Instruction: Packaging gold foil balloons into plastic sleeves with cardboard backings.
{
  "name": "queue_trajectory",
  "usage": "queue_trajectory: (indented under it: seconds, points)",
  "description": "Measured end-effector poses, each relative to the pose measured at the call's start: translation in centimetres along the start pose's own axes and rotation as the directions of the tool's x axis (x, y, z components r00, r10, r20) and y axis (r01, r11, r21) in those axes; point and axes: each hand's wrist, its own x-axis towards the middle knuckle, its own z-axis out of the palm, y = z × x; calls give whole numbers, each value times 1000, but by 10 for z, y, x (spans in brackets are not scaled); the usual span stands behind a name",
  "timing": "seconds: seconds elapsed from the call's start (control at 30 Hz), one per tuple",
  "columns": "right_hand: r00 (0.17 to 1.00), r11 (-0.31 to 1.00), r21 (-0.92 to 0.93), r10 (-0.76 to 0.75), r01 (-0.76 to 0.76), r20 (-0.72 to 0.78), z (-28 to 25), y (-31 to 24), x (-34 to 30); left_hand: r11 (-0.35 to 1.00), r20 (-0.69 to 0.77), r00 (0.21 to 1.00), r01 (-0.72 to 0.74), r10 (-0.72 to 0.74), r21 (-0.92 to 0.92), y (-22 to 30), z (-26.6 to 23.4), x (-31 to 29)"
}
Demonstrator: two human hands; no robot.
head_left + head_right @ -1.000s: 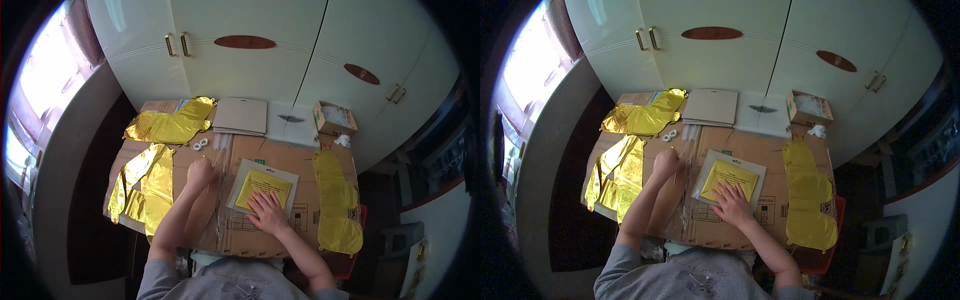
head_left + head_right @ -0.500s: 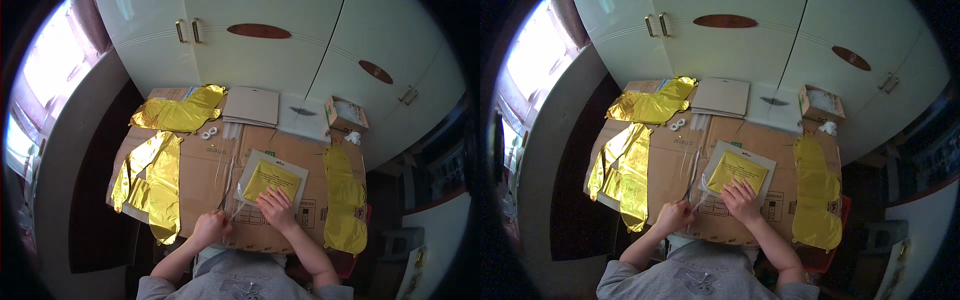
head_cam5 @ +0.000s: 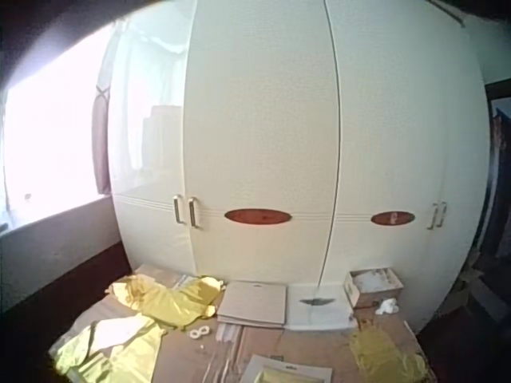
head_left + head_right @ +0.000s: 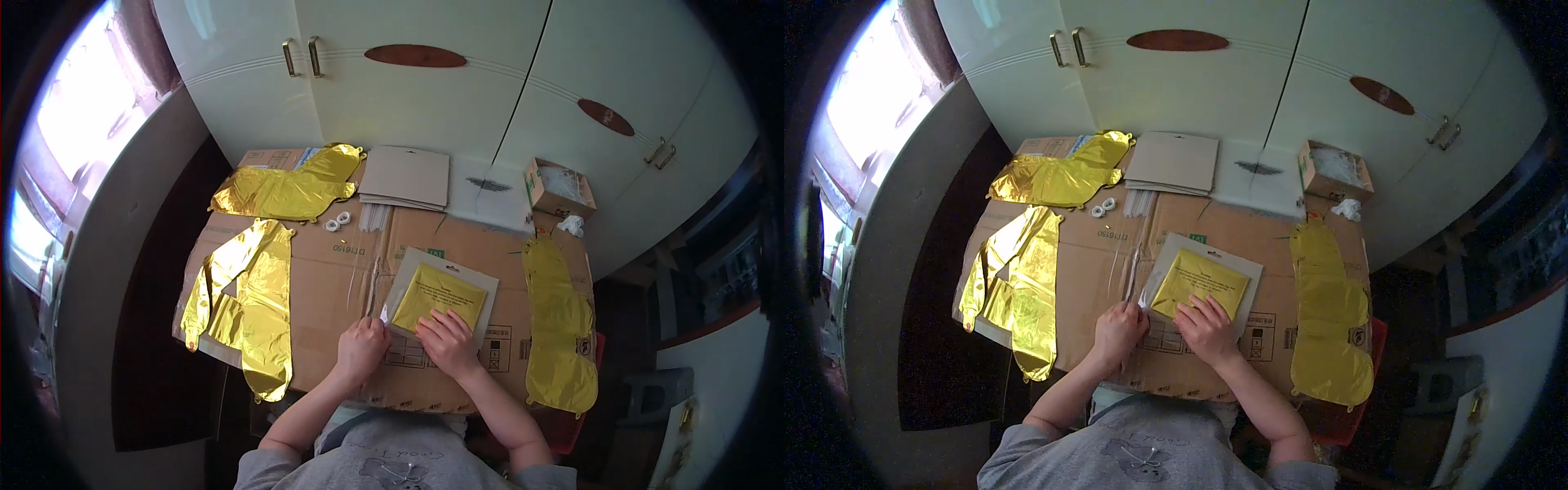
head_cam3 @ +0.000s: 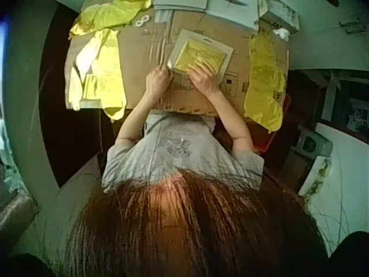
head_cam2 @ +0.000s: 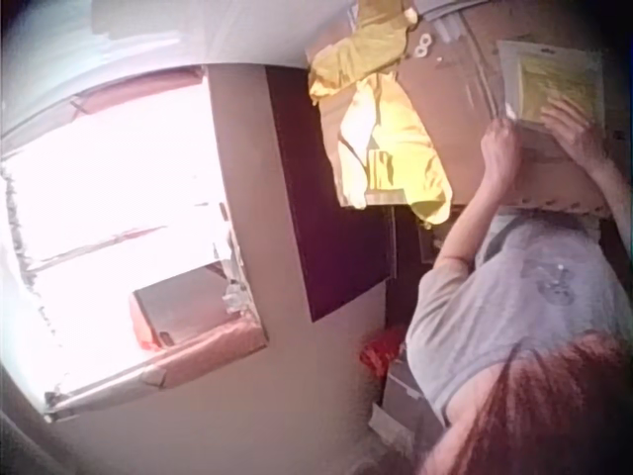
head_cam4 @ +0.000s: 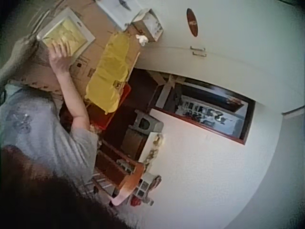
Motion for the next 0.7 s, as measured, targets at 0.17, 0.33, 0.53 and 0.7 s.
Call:
queue_trajectory:
  seconds: [0.17,0.33,0.53,0.7]
  points:
    - [1000,1000,1,-8,8,9,-4,3,0,997,2,998,-67,67,-24,-1,-10,-5]
    - [991,997,-7,-71,72,115,-16,5,5,955,-75,964,-263,254,-135,-17,-15,0]
    - [958,999,50,-18,4,285,-47,-15,9,932,45,945,-310,323,-188,-16,-23,-10]
    - [948,972,206,42,-112,316,-28,-48,2,931,82,944,-296,320,-214,-16,-22,-22]
